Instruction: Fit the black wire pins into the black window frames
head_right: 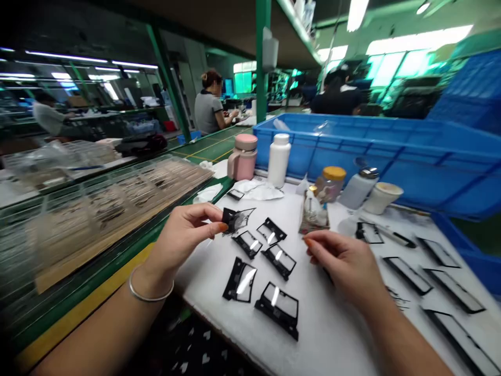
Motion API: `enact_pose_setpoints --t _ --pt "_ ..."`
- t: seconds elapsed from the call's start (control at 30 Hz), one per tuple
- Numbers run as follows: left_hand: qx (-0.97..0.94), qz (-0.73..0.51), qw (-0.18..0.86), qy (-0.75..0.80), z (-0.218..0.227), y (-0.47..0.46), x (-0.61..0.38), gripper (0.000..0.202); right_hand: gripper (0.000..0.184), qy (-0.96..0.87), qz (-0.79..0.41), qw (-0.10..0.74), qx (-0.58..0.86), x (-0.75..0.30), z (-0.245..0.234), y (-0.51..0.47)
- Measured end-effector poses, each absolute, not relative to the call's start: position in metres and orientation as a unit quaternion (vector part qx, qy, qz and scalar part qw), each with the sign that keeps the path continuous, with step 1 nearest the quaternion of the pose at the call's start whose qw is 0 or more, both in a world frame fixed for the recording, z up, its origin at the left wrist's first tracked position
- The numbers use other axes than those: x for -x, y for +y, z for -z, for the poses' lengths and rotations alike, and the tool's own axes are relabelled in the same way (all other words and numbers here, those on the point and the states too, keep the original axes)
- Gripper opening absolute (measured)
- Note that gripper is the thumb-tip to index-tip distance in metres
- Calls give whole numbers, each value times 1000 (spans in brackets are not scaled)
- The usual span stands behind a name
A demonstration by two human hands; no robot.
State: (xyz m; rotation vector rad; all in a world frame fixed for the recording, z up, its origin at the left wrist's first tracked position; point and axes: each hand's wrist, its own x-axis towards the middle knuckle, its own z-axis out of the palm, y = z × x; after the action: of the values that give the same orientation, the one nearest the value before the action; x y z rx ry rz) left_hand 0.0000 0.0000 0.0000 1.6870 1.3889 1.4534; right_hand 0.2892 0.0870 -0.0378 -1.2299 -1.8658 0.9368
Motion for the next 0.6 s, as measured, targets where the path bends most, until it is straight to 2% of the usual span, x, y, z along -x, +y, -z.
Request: enact_pose_setpoints --t 0.07,0.1,0.2,0.27,0.33,0.47,0.6 --pt "-639 -536 266 483 -6 20 -24 13 40 -706 -418 368 438 -288 37 86" --pt "-668 -529 233 470 -9 28 -35 11 37 -691 -449 381 419 -289 37 87" --pt "-784 -471 14 404 -18 47 -60 5 38 -620 -556 427 352 -292 36 90" --pt "-835 -398 -127 357 -21 55 -72 12 44 -571 -608 457 309 -294 35 91" --pt "-860 -332 -207 328 -21 61 -81 19 48 -545 -629 473 288 -294 35 91" --pt "-880 -271 -240 306 -11 72 -92 24 32 -541 -620 472 315 -295 36 93" --pt "-882 -306 -179 310 -6 79 -94 12 25 -531 -578 509 352 -300 35 97"
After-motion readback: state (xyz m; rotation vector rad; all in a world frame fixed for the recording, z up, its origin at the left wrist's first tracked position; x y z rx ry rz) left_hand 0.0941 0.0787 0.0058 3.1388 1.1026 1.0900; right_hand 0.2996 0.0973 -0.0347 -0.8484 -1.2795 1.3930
